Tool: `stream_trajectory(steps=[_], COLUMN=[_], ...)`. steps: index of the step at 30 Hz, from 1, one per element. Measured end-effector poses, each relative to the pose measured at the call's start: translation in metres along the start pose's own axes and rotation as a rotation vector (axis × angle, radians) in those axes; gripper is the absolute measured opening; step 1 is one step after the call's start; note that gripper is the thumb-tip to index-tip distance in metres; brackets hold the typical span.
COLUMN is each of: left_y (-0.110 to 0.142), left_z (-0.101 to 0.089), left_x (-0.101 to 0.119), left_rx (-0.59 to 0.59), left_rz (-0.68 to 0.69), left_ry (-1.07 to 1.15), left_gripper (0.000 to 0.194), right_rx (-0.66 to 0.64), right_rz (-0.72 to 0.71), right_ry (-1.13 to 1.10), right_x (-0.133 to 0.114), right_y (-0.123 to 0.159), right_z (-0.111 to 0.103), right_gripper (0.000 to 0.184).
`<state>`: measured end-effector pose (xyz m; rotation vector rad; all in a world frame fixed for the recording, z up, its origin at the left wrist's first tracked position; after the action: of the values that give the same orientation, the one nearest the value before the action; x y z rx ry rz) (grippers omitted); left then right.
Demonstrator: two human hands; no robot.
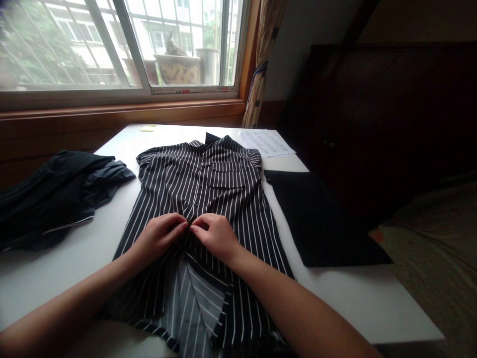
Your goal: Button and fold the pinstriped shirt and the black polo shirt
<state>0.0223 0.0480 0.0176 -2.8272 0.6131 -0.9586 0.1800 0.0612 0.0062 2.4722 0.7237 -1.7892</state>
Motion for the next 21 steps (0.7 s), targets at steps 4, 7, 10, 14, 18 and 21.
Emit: stream_trajectory(steps=[4,7,10,14,18,21], left_y=[0.000,0.000,0.000,0.000,0.000,0.000], left_z=[0.001,0.003,0.005,0.008,0.010,0.011], left_x=[-0.002,-0.005,-0.008,-0.010,-0.011,-0.012], left_rx=[-0.049,-0.090,-0.134,-0.189,-0.233,-0.243], left_rz=[-0.066,-0.127,-0.191,-0.269,-0.320,-0.342], left_ry=[0.105,0.198,0.298,0.442,0.541,0.578], left_gripper=[0.020,0.023,0.026,0.030,0.033,0.034], right_rx=[-0.004,0.000,0.007,0.004,0.005,0.006], right_rz=[0.008,0.009,0.015,0.025,0.039,0.060], right_ry=[-0.020,-0.048,-0.082,-0.136,-0.173,-0.204], right_x=[-0.001,-0.002,-0.002,-0.001,0.001,0.002], right_y=[-0.001,-0.001,-0.001,-0.001,-0.001,-0.001], right_z=[-0.001,-0.001,-0.002,-0.003,-0.004,-0.004], right_gripper=[0.005,0.005,0.005,0.005,0.005,0.006])
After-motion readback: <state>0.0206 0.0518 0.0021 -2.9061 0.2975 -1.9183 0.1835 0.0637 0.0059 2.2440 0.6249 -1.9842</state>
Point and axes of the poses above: each hand's wrist, its own y-axis away from the middle knuckle, its own z-axis out of the palm, x = y × z, the point moved 6 cm from there along -y, towards the middle knuckle, and after that the axes turned 11 degrees about -y, right-handed, at the moved point
